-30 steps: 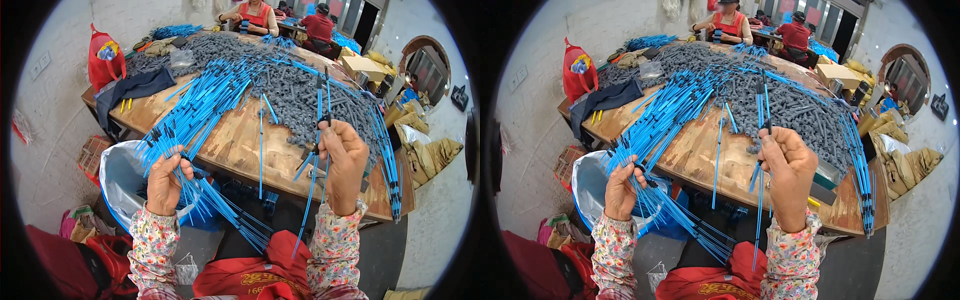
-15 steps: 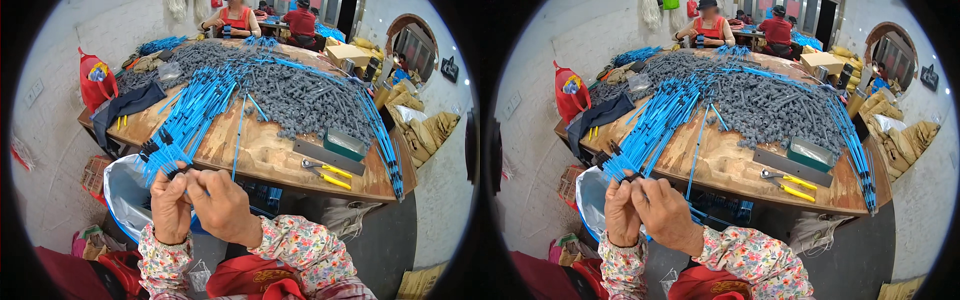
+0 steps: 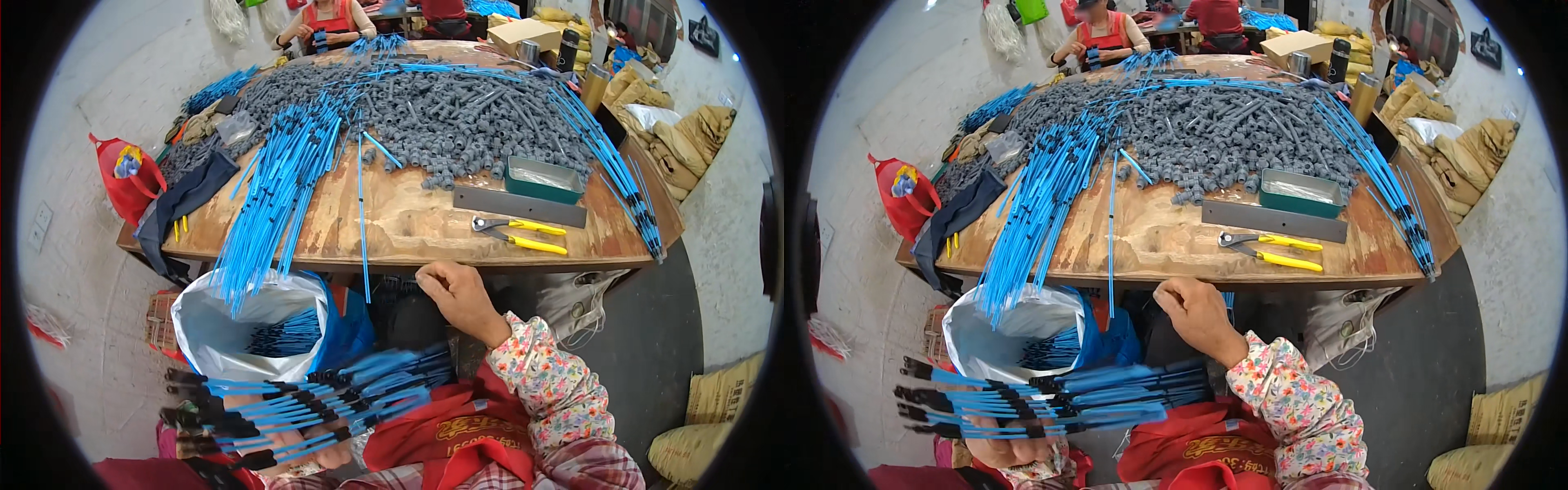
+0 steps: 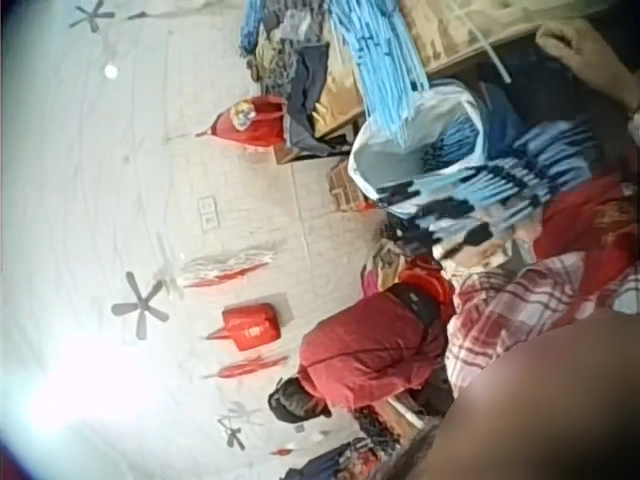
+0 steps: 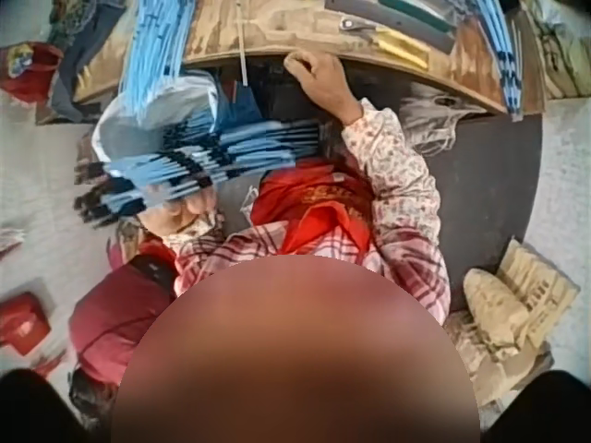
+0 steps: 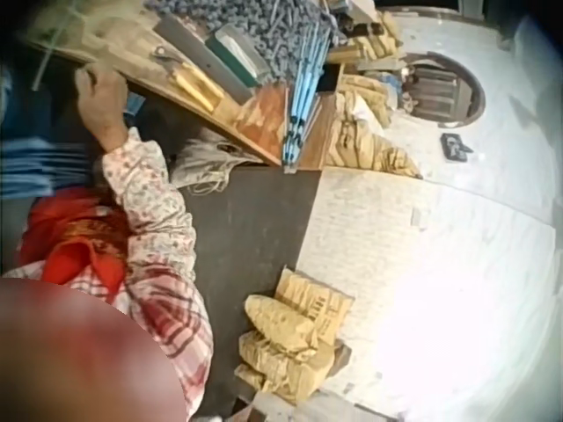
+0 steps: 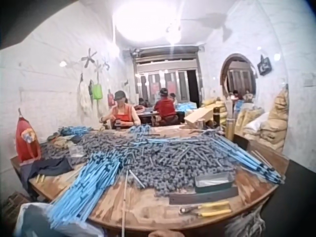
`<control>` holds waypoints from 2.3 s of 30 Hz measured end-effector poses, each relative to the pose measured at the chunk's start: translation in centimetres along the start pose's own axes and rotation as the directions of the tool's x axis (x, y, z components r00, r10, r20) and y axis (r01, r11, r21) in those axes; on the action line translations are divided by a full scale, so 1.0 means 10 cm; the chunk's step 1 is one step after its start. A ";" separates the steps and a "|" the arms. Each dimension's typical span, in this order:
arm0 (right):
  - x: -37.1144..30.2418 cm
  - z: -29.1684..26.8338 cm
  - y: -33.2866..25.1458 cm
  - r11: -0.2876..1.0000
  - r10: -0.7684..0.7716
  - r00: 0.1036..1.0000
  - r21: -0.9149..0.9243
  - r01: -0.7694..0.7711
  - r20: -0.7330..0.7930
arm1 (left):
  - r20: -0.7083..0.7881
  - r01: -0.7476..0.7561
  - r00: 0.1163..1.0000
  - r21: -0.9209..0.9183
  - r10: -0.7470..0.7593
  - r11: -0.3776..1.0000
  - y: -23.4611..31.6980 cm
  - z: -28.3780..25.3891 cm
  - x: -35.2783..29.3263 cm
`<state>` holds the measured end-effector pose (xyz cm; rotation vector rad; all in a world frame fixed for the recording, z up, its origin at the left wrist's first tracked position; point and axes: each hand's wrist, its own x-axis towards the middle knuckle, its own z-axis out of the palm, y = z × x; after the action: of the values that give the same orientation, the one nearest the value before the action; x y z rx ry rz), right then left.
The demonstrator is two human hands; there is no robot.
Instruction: Bundling blue wires and attaching components using hand tools on a production line.
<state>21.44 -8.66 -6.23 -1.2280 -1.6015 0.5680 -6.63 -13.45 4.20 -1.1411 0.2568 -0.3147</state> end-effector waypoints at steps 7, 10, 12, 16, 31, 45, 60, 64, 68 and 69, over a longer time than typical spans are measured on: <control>-0.23 -0.26 0.26 0.994 0.089 0.996 0.064 -0.090 0.032 | 0.953 0.401 -0.040 -0.260 -0.300 -0.879 -0.07 0.18 0.79; -0.22 -0.47 0.13 0.990 0.121 0.993 0.069 -0.121 0.009 | 0.999 -0.367 -0.009 -0.047 -0.047 -0.929 0.01 0.87 1.10; -0.23 -0.61 0.09 0.988 0.136 0.991 0.068 -0.135 -0.004 | 0.995 -0.439 -0.045 0.057 0.085 -0.897 0.10 1.25 1.17; -0.34 -0.81 0.14 0.982 0.137 0.989 0.138 -0.129 -0.053 | 0.963 -0.292 -0.268 -0.069 0.012 -0.954 0.34 1.72 0.95; -0.65 -1.11 0.52 0.951 0.230 0.965 0.242 -0.194 -0.127 | 0.980 -0.237 -0.175 -0.135 -0.094 -0.962 0.13 1.24 1.81; -0.11 -1.54 0.79 0.634 -0.241 0.970 -0.754 0.171 0.018 | 0.991 -0.432 -0.036 0.099 0.127 -0.897 0.44 0.49 2.12; -0.40 -2.11 0.71 0.615 -0.230 0.970 -0.784 0.080 -0.083 | 0.979 -0.387 -0.005 0.185 0.203 -0.903 0.83 0.37 2.34; -0.43 -1.93 0.68 0.742 -0.274 0.956 -0.655 0.141 -0.105 | 0.994 -0.436 -0.073 0.040 0.080 -0.899 0.70 0.63 2.29; -0.42 -1.81 0.70 0.809 -0.262 0.954 -0.572 0.135 -0.146 | 0.993 -0.386 -0.093 0.029 0.070 -0.922 0.80 0.67 2.40; -0.40 -1.79 0.69 0.825 -0.264 0.952 -0.547 0.141 -0.153 | 0.993 -0.350 -0.088 0.041 0.076 -0.936 0.84 0.59 2.42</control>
<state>40.46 -13.23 -6.57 -1.4327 -1.7226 -0.1744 18.86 -14.28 -2.13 1.2473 0.5261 1.2892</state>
